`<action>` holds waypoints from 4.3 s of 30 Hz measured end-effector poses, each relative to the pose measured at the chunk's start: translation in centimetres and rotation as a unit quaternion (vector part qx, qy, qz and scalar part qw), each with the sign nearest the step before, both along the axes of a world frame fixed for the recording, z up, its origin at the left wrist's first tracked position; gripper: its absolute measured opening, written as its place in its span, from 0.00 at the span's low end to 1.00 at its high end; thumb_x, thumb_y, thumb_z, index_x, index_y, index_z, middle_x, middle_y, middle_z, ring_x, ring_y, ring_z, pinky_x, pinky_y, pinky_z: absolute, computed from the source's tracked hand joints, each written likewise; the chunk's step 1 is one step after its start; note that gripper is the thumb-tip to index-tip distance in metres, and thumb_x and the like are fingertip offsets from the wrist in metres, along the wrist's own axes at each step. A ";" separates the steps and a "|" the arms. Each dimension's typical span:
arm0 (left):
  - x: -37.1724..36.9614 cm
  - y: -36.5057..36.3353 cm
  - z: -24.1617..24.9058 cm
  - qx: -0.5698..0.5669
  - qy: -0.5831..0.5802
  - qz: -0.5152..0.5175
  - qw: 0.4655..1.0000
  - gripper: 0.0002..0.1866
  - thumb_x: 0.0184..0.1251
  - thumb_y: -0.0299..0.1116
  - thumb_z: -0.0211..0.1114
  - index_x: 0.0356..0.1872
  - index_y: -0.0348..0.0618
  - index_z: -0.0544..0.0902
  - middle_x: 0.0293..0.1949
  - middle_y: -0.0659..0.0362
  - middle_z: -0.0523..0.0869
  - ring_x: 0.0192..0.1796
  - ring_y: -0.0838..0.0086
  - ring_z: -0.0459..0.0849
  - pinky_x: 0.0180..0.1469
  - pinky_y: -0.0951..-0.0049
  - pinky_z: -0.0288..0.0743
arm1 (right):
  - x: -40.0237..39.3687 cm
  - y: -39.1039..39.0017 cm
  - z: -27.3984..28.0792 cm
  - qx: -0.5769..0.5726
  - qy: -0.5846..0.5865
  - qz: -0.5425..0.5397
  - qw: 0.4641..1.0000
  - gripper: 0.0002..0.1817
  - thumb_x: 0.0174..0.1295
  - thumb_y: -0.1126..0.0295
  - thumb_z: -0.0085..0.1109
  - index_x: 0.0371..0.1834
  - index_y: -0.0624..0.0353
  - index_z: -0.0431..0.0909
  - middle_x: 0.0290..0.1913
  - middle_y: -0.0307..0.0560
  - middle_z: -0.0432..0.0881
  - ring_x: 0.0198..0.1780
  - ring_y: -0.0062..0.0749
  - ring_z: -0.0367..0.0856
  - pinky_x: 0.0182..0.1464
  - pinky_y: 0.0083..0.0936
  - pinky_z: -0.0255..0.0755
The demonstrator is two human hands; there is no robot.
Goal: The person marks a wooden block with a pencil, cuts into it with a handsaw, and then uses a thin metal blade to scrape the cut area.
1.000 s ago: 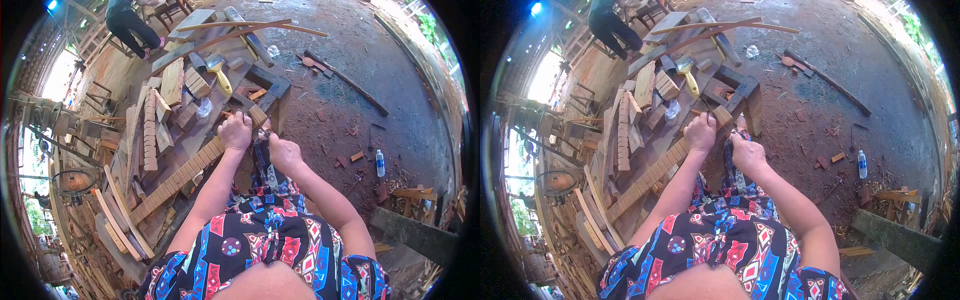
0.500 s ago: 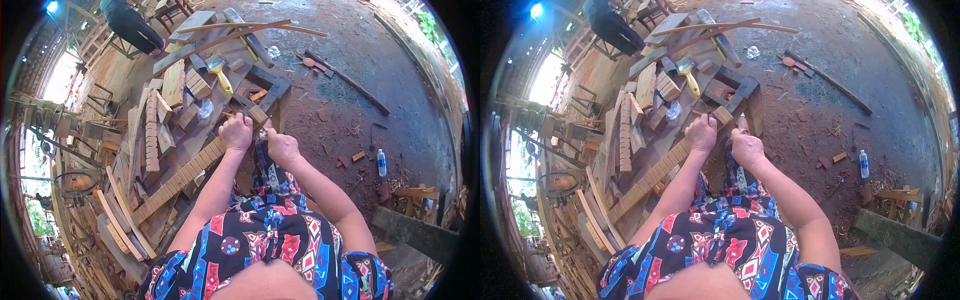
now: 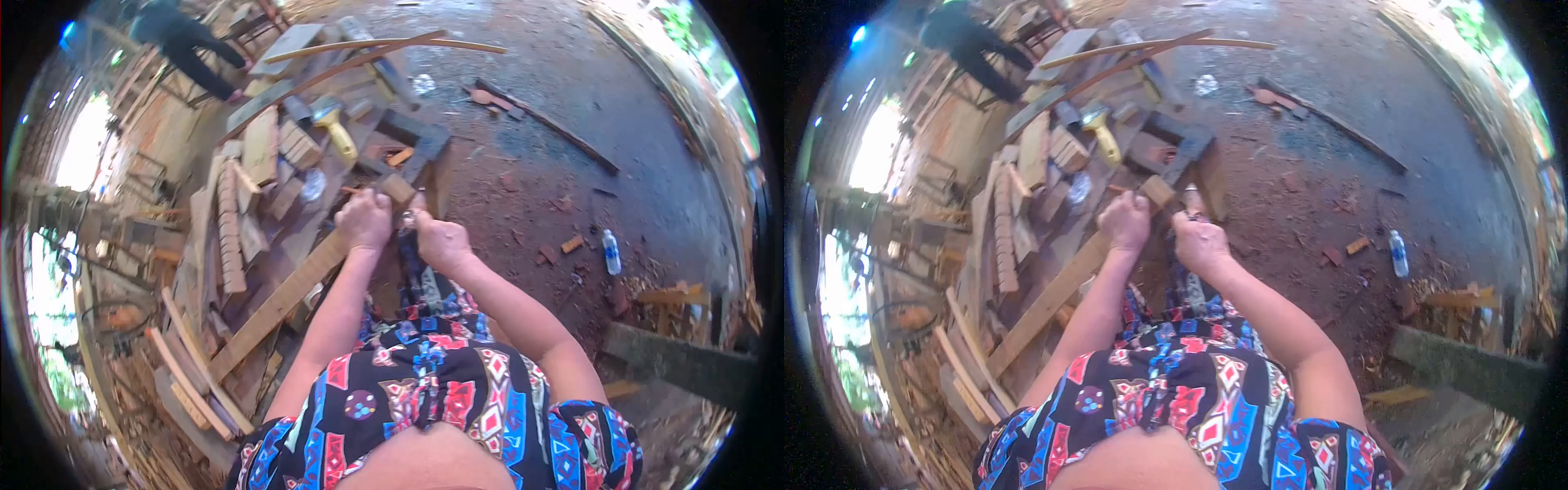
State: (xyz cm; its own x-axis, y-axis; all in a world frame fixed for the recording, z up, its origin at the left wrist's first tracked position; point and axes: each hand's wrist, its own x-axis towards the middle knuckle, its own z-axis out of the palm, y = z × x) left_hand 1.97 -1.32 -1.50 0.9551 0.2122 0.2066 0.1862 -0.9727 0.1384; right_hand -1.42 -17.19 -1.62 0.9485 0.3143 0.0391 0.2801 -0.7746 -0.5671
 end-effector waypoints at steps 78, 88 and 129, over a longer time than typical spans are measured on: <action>-27.3 6.2 2.3 -0.439 0.139 -0.147 0.875 0.16 0.65 0.38 0.58 0.48 0.40 0.82 0.42 0.48 0.85 0.46 0.62 0.85 0.50 0.70 0.75 | -10.7 -3.8 -6.8 0.587 0.247 -0.277 0.720 0.08 0.65 0.72 0.52 0.44 0.60 0.67 0.24 0.44 0.76 0.18 0.28 0.75 0.19 0.24 0.73; -21.6 3.7 8.1 -0.675 0.237 -0.173 0.677 0.23 0.70 0.45 0.56 0.61 0.43 0.74 0.42 0.61 0.82 0.44 0.76 0.80 0.47 0.73 0.75 | -12.7 -0.2 10.7 0.095 -0.112 0.079 0.986 0.18 0.57 0.60 0.62 0.49 0.53 0.75 0.37 0.52 0.82 0.37 0.45 0.83 0.38 0.37 0.77; -21.7 2.2 5.4 -0.844 0.200 -0.039 0.496 0.26 0.77 0.49 0.40 0.66 0.46 0.67 0.42 0.56 0.82 0.43 0.67 0.84 0.42 0.69 0.76 | -22.9 -16.2 32.3 0.451 -0.614 0.404 0.507 0.06 0.33 0.79 0.64 0.11 0.57 0.77 0.17 0.32 0.78 0.20 0.15 0.78 0.24 0.10 0.78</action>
